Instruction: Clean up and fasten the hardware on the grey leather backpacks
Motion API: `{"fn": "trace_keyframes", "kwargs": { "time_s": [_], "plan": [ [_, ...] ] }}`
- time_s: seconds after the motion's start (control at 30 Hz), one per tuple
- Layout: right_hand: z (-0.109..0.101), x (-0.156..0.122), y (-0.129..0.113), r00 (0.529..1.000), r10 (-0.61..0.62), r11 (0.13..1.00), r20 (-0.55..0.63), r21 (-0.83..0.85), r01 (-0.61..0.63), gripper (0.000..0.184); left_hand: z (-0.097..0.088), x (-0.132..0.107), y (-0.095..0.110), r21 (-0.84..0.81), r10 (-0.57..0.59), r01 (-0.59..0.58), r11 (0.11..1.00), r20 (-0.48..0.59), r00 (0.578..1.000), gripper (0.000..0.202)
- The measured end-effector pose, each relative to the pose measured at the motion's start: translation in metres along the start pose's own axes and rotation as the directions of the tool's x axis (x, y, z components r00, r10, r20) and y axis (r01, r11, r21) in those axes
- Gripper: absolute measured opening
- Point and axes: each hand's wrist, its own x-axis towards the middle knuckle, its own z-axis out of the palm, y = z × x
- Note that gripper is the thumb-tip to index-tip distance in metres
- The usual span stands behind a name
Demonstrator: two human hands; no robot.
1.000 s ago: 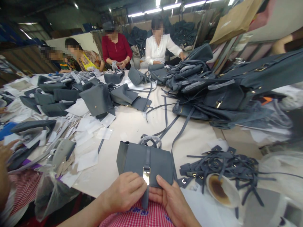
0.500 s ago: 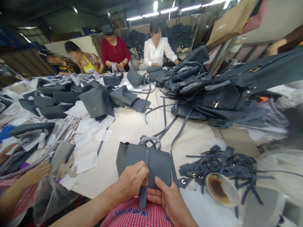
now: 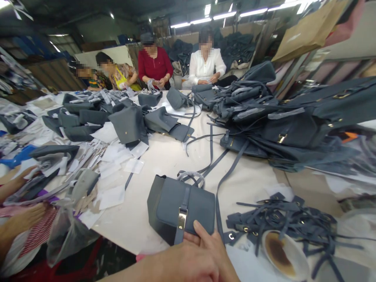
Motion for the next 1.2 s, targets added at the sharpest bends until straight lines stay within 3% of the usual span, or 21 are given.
{"fn": "trace_keyframes", "kwargs": {
  "time_s": [0.1,0.2,0.23,0.27,0.33,0.37,0.47,0.53,0.57,0.63,0.67,0.7,0.73,0.77,0.8,0.83,0.9,0.97,1.1,1.2],
  "plan": [
    [0.004,-0.006,-0.008,0.995,-0.058,0.996,0.080,0.077,0.052,0.054,-0.022,-0.035,-0.003,-0.216,-0.227,0.219,0.951,-0.012,0.974,0.029],
    [0.004,-0.011,-0.018,0.994,0.003,0.996,0.110,0.086,-0.012,0.033,-0.028,-0.092,-0.020,-0.282,-0.478,0.467,0.838,0.034,0.878,0.075],
    [0.002,-0.011,-0.021,0.993,0.036,0.995,0.113,0.088,-0.046,0.029,-0.023,-0.112,-0.028,-0.223,-0.553,0.551,0.804,0.060,0.831,0.085],
    [0.001,-0.010,-0.025,0.992,0.055,0.993,0.118,0.098,-0.066,0.025,-0.013,-0.131,-0.036,-0.114,-0.651,0.652,0.749,0.054,0.757,0.086],
    [-0.002,-0.008,-0.033,0.988,0.073,0.989,0.139,0.116,-0.089,0.018,0.012,-0.160,-0.051,0.155,-0.833,0.820,0.552,0.052,0.551,0.081],
    [-0.003,-0.007,-0.037,0.985,0.075,0.988,0.155,0.125,-0.095,0.015,0.025,-0.170,-0.056,0.260,-0.867,0.831,0.491,0.054,0.496,0.080],
    [0.000,-0.004,-0.055,0.979,0.038,0.988,0.198,0.138,-0.066,0.011,0.051,-0.183,-0.063,0.387,-0.904,0.829,0.403,0.026,0.428,0.069],
    [0.006,-0.001,-0.066,0.972,-0.037,0.991,0.231,0.133,0.006,0.016,0.053,-0.178,-0.063,0.316,-0.909,0.863,0.394,-0.007,0.418,0.071],
    [0.010,0.003,-0.071,0.963,-0.101,0.990,0.250,0.126,0.071,0.022,0.051,-0.173,-0.064,0.269,-0.896,0.868,0.418,-0.033,0.442,0.076],
    [0.017,0.015,-0.077,0.923,-0.274,0.961,0.268,0.044,0.273,0.038,0.044,-0.157,-0.065,0.222,-0.832,0.826,0.518,-0.097,0.547,0.082],
    [0.019,0.024,-0.078,0.887,-0.369,0.907,0.278,-0.100,0.409,0.045,0.040,-0.149,-0.066,0.217,-0.792,0.793,0.570,-0.112,0.600,0.081],
    [0.021,0.036,-0.078,0.842,-0.448,0.791,0.300,-0.306,0.530,0.048,0.037,-0.141,-0.068,0.204,-0.765,0.768,0.607,-0.109,0.634,0.076],
    [0.022,0.049,-0.076,0.800,-0.498,0.610,0.334,-0.522,0.597,0.047,0.035,-0.134,-0.069,0.177,-0.752,0.754,0.633,-0.092,0.653,0.071],
    [0.022,0.064,-0.074,0.771,-0.515,0.376,0.374,-0.710,0.596,0.045,0.034,-0.129,-0.071,0.140,-0.746,0.748,0.649,-0.073,0.662,0.068],
    [0.022,0.078,-0.071,0.761,-0.511,0.200,0.399,-0.806,0.557,0.042,0.035,-0.125,-0.072,0.101,-0.740,0.741,0.664,-0.057,0.671,0.068],
    [0.021,0.092,-0.069,0.759,-0.502,0.077,0.414,-0.853,0.516,0.040,0.037,-0.123,-0.073,0.073,-0.725,0.726,0.684,-0.049,0.687,0.072],
    [0.021,0.118,-0.066,0.764,-0.486,-0.043,0.425,-0.885,0.464,0.040,0.043,-0.123,-0.076,0.074,-0.687,0.689,0.721,-0.054,0.725,0.085],
    [0.020,0.137,-0.067,0.771,-0.455,-0.163,0.445,-0.893,0.420,0.042,0.048,-0.126,-0.079,0.088,-0.699,0.702,0.706,-0.067,0.712,0.086],
    [0.021,0.163,-0.077,0.809,-0.363,-0.356,0.462,-0.871,0.338,0.042,0.048,-0.131,-0.083,-0.038,-0.787,0.795,0.605,-0.176,0.591,0.076],
    [0.022,0.177,-0.088,0.843,-0.287,-0.448,0.455,-0.841,0.302,0.046,0.047,-0.133,-0.084,-0.027,-0.758,0.789,0.613,-0.301,0.579,0.080]
  ]
}}
